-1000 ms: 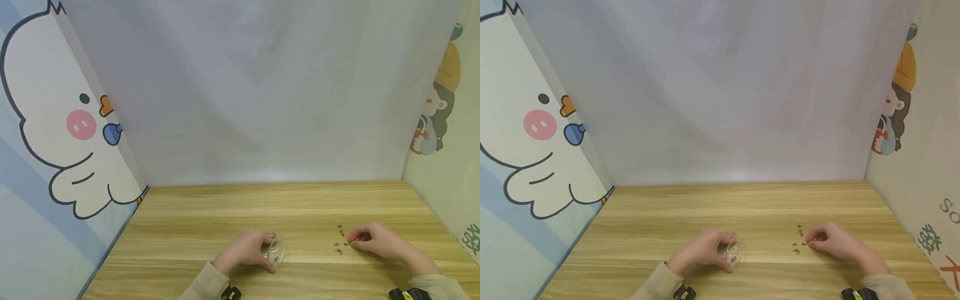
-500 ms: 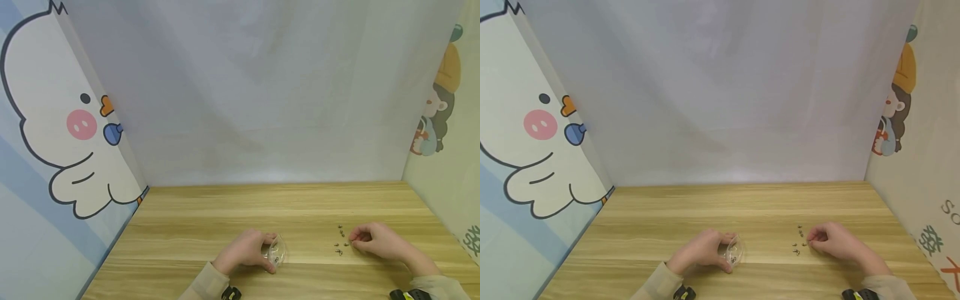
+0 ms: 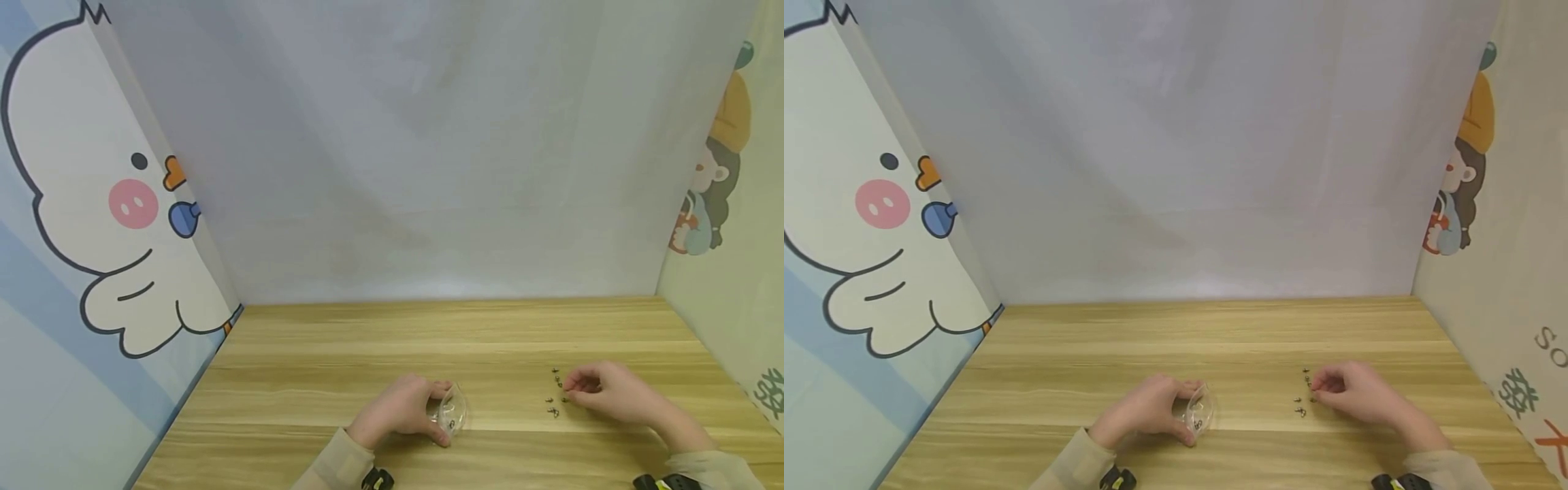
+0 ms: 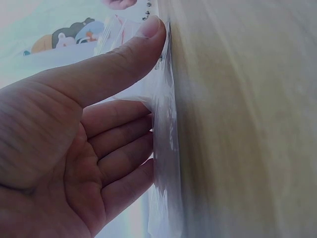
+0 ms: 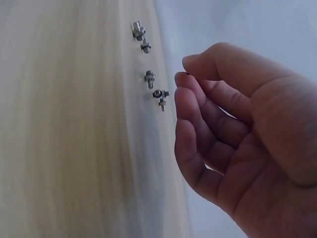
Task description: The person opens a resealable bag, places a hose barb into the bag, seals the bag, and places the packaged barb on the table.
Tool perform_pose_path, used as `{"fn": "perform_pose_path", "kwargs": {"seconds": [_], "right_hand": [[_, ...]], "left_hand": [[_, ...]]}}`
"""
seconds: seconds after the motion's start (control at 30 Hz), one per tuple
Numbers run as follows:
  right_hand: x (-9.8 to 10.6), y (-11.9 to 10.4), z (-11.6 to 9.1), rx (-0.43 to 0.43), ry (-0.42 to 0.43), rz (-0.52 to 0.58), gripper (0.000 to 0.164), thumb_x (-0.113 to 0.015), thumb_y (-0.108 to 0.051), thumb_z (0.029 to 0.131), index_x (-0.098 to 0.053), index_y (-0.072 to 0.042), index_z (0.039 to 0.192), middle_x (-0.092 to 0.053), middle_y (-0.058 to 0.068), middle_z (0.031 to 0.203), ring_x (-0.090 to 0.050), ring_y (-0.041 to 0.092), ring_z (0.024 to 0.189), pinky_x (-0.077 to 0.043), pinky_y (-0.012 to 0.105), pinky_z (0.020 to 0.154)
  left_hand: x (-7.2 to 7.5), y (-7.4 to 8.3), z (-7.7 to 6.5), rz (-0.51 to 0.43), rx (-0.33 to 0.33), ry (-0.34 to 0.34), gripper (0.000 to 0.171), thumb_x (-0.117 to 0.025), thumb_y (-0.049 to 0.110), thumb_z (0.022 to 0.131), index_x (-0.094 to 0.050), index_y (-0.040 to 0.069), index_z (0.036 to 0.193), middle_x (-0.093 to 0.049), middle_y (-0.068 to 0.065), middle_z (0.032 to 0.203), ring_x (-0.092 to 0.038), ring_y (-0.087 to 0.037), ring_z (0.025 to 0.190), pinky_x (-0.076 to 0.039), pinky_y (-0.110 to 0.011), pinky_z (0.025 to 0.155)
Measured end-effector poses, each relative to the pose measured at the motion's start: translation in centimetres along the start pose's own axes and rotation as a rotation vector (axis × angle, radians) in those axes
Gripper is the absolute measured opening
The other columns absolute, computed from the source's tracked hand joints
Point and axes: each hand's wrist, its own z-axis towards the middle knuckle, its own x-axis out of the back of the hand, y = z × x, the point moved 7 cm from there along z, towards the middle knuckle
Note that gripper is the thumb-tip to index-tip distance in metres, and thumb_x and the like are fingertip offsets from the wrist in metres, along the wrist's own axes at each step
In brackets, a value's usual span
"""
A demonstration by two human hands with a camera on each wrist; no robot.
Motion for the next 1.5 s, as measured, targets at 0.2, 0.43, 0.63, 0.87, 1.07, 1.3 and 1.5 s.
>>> {"fn": "perform_pose_path", "kwargs": {"seconds": [0.2, 0.43, 0.63, 0.87, 1.07, 1.3, 1.5], "right_hand": [[-0.8, -1.1, 0.5, 0.024, -0.004, 0.016, 0.006, -0.078, -0.011, 0.096, -0.077, -0.011, 0.101, -0.072, -0.01, 0.091, -0.064, 0.001, 0.082, -0.057, 0.025, 0.071], [-2.1, -2.2, 1.4, 0.076, -0.039, 0.049, 0.005, -0.078, -0.012, 0.097, -0.077, -0.012, 0.101, -0.072, -0.013, 0.088, -0.066, 0.002, 0.08, -0.058, 0.025, 0.068], [-3.0, -3.1, 2.3, 0.097, -0.037, 0.042, 0.007, -0.078, -0.011, 0.095, -0.078, -0.011, 0.102, -0.072, -0.013, 0.09, -0.065, 0.002, 0.081, -0.058, 0.025, 0.068], [-4.7, -5.0, 4.0, 0.115, -0.066, 0.084, 0.007, -0.078, -0.01, 0.095, -0.078, -0.011, 0.102, -0.073, -0.013, 0.091, -0.066, 0.002, 0.081, -0.058, 0.025, 0.071], [-6.5, -6.7, 5.5, 0.149, -0.085, 0.109, 0.006, -0.079, -0.01, 0.094, -0.078, -0.013, 0.099, -0.072, -0.014, 0.09, -0.065, 0.002, 0.082, -0.059, 0.026, 0.074], [-8.2, -8.6, 6.9, 0.21, -0.109, 0.11, 0.005, -0.079, -0.01, 0.095, -0.079, -0.015, 0.097, -0.072, -0.015, 0.087, -0.066, 0.002, 0.08, -0.06, 0.026, 0.073], [-9.1, -9.9, 7.6, 0.228, -0.124, 0.112, 0.005, -0.08, -0.011, 0.095, -0.08, -0.015, 0.099, -0.072, -0.015, 0.089, -0.066, 0.002, 0.081, -0.06, 0.026, 0.075]], "left_hand": [[-0.1, -0.1, 0.0, -0.007, -0.01, 0.003, 0.081, -0.101, 0.043, 0.067, -0.073, 0.014, 0.138, -0.064, 0.007, 0.146, -0.061, -0.016, 0.134, -0.047, -0.028, 0.113], [-0.2, -0.2, 0.1, 0.001, -0.004, 0.003, 0.081, -0.101, 0.043, 0.067, -0.074, 0.014, 0.137, -0.064, 0.007, 0.146, -0.061, -0.016, 0.133, -0.048, -0.027, 0.112], [-0.1, -0.2, 0.1, -0.005, -0.001, 0.003, 0.081, -0.101, 0.043, 0.066, -0.074, 0.015, 0.137, -0.064, 0.007, 0.146, -0.062, -0.016, 0.132, -0.048, -0.027, 0.112], [-0.1, -0.2, 0.1, -0.003, -0.013, 0.009, 0.081, -0.101, 0.043, 0.066, -0.074, 0.015, 0.137, -0.065, 0.007, 0.145, -0.062, -0.016, 0.132, -0.048, -0.027, 0.111], [-0.2, -0.2, 0.1, 0.001, -0.007, 0.006, 0.081, -0.101, 0.044, 0.066, -0.074, 0.016, 0.137, -0.065, 0.008, 0.145, -0.062, -0.014, 0.131, -0.049, -0.026, 0.11], [-0.1, -0.1, 0.2, -0.014, -0.007, 0.008, 0.077, -0.102, 0.043, 0.066, -0.077, 0.017, 0.133, -0.066, 0.005, 0.144, -0.063, -0.014, 0.129, -0.049, -0.025, 0.107], [0.0, -0.1, 0.2, -0.008, 0.003, 0.003, 0.077, -0.102, 0.043, 0.065, -0.077, 0.017, 0.133, -0.066, 0.006, 0.144, -0.063, -0.015, 0.131, -0.049, -0.026, 0.11]]}}
